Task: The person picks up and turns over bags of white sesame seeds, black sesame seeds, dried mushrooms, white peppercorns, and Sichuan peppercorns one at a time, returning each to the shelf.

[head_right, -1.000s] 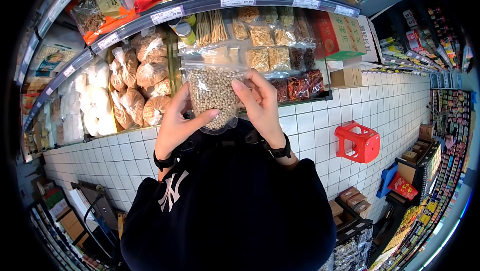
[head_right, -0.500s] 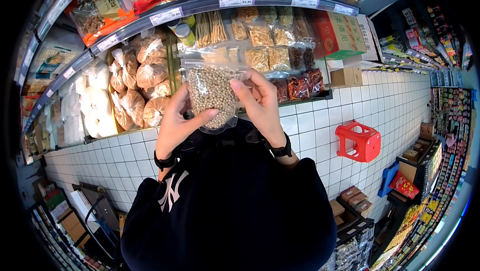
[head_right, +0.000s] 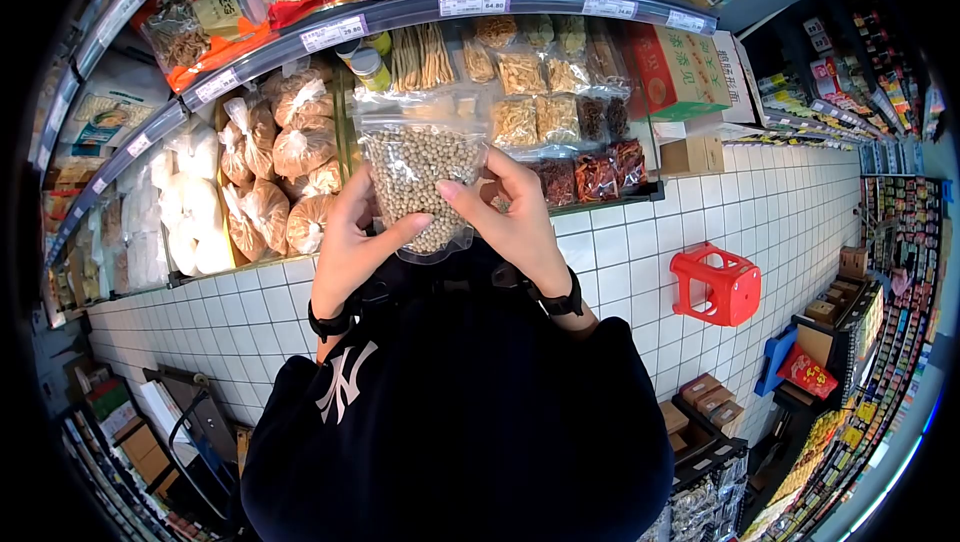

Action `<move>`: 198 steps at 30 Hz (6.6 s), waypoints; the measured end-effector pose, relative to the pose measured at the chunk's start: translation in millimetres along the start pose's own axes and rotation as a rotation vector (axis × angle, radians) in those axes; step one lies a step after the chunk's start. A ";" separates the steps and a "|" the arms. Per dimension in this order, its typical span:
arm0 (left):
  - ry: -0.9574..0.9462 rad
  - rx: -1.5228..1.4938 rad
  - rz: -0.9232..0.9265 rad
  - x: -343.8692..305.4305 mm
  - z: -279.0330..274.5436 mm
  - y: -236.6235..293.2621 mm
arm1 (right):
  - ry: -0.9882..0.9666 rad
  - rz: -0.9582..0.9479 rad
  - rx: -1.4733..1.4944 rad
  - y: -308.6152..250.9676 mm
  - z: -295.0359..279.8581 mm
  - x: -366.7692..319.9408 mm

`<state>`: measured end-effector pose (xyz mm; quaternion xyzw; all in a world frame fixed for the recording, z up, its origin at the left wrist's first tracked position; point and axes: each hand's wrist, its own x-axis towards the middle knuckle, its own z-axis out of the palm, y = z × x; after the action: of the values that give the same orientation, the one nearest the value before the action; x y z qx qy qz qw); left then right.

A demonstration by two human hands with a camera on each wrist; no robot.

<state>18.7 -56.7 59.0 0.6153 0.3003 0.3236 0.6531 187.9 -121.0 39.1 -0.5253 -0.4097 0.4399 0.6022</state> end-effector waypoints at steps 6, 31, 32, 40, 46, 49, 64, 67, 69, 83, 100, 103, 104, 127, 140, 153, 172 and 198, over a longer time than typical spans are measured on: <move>-0.014 -0.009 0.001 -2.2 0.5 -1.7 | 0.034 -0.066 -0.032 1.6 0.7 -2.7; 0.064 -0.085 0.015 -9.2 1.6 -10.1 | -0.343 0.106 -0.122 -21.5 -0.8 -12.3; 0.055 -0.101 0.002 -9.3 1.0 -10.8 | -0.354 0.099 -0.161 -21.5 -1.1 -12.5; 0.036 -0.077 0.001 -7.2 2.3 -6.4 | -0.315 0.101 -0.119 -22.2 0.9 -15.0; -0.106 0.038 -0.009 -7.3 -5.6 -8.1 | -0.198 0.022 -0.137 -16.6 -2.3 -15.1; -0.124 0.070 -0.008 -7.9 -7.0 -10.6 | -0.201 0.024 -0.108 -13.4 -2.2 -14.1; -0.037 0.017 0.043 -6.9 -7.7 -14.1 | -0.281 0.012 -0.196 -17.8 -2.7 -6.6; -0.046 0.051 0.046 -6.1 -8.3 -14.0 | -0.279 0.014 -0.197 -16.6 -1.7 -5.8; -0.040 0.057 0.045 -5.5 -9.2 -15.1 | -0.267 0.010 -0.187 -12.2 -2.4 -5.6; -0.021 0.021 0.038 -1.0 -12.0 -14.4 | -0.270 -0.002 -0.238 -20.3 -0.6 -1.5; 0.076 0.063 0.091 -2.8 -12.2 -17.0 | -0.113 -0.091 -0.231 -1.8 -4.9 1.2; 0.066 0.090 0.107 -2.3 -13.7 -22.0 | -0.112 -0.083 -0.234 -0.4 -5.2 0.2; 0.064 0.113 0.130 -2.2 -14.0 -23.5 | -0.102 -0.089 -0.222 -0.2 -4.4 0.0; 0.083 0.060 0.039 -6.0 -11.1 -15.2 | -0.062 -0.063 -0.197 -4.4 -0.9 -4.1; 0.073 0.014 -0.011 -2.3 -12.1 -13.1 | -0.003 -0.096 -0.158 14.2 -5.5 -1.1; 0.128 0.019 0.052 0.5 -14.5 -19.8 | -0.016 -0.089 -0.159 7.5 -3.3 2.8; 0.123 -0.007 0.024 3.6 -13.5 -15.8 | 0.069 -0.122 -0.079 1.9 -1.0 0.9; 0.161 -0.119 -0.007 -6.3 -13.8 -18.0 | -0.047 -0.060 -0.209 9.2 0.2 -5.3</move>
<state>4.9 -53.9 40.1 0.5465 0.3343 0.3872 0.6631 185.3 -125.5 29.8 -0.5623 -0.4827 0.3888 0.5474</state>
